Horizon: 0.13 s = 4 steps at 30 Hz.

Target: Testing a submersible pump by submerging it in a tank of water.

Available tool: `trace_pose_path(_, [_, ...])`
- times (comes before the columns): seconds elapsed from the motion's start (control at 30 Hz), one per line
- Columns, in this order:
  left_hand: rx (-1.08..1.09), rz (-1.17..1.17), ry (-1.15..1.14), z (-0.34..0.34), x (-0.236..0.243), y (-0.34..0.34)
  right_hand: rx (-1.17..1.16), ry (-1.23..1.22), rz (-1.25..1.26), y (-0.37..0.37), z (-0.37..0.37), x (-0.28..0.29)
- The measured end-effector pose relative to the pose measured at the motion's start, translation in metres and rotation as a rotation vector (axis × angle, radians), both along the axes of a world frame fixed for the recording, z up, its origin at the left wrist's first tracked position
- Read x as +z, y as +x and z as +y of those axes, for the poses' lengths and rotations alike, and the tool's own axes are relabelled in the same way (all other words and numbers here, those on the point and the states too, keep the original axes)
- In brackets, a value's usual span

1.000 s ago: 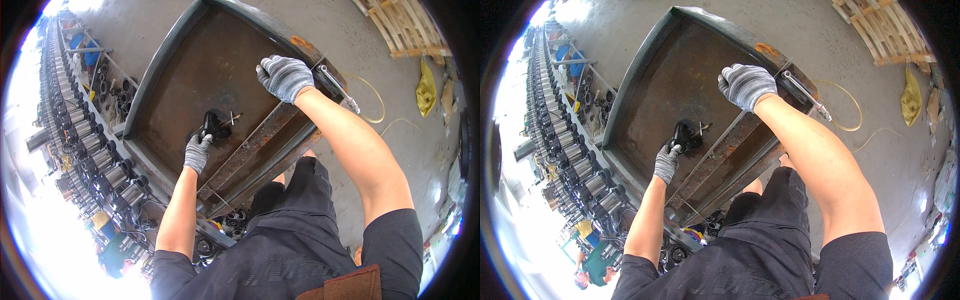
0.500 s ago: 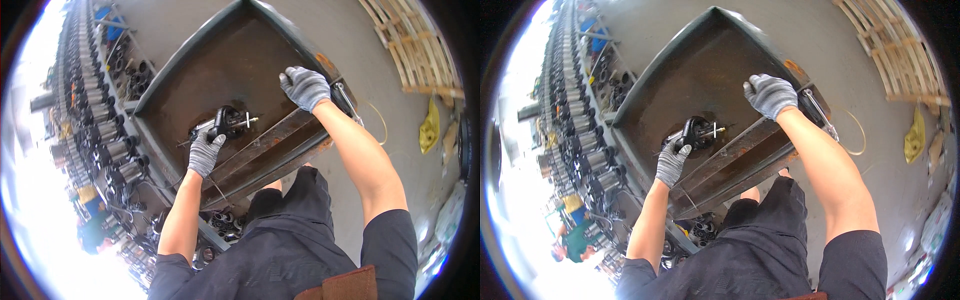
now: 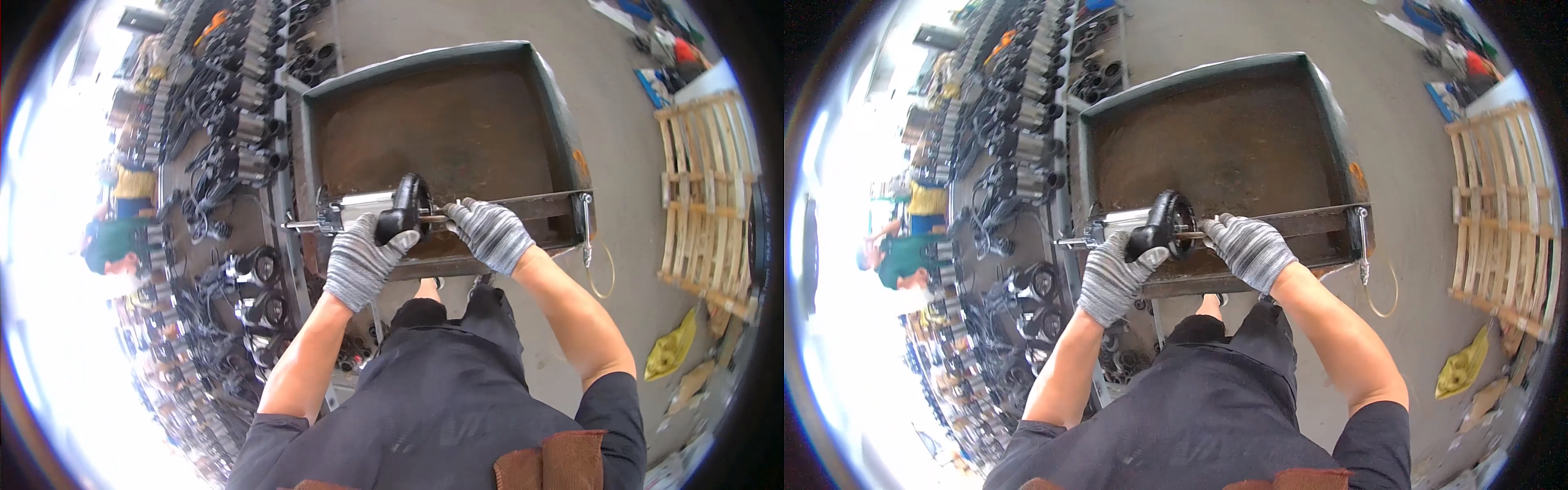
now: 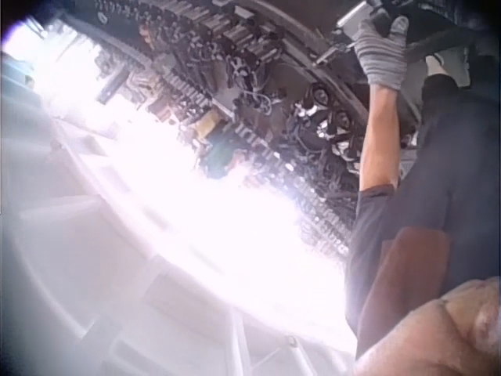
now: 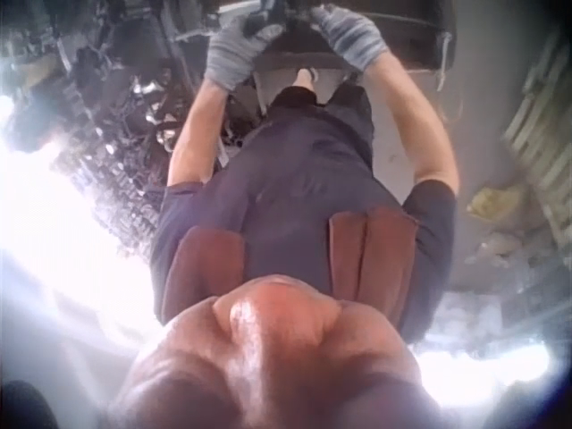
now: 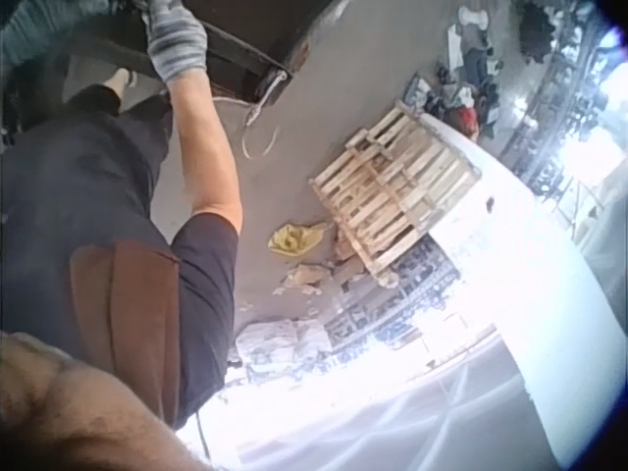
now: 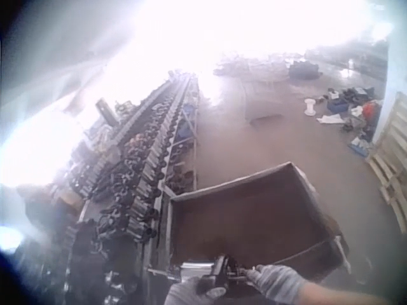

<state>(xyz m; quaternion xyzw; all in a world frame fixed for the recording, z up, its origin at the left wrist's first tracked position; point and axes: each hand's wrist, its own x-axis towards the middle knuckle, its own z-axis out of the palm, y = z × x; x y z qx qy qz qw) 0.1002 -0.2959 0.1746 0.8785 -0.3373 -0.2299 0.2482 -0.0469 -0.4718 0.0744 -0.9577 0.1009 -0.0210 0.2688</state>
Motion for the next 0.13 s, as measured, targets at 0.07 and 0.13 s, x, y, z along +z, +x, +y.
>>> trace_pose_path(0.07, [0.070,0.039,-0.046,0.012,-0.010,-0.012,0.046,-0.033,0.008,0.000,0.005,-0.012])
trace_pose_path(0.13, [0.082,-0.003,0.117,0.021,-0.023,-0.018,0.107,-0.015,0.108,-0.003,0.009,-0.018])
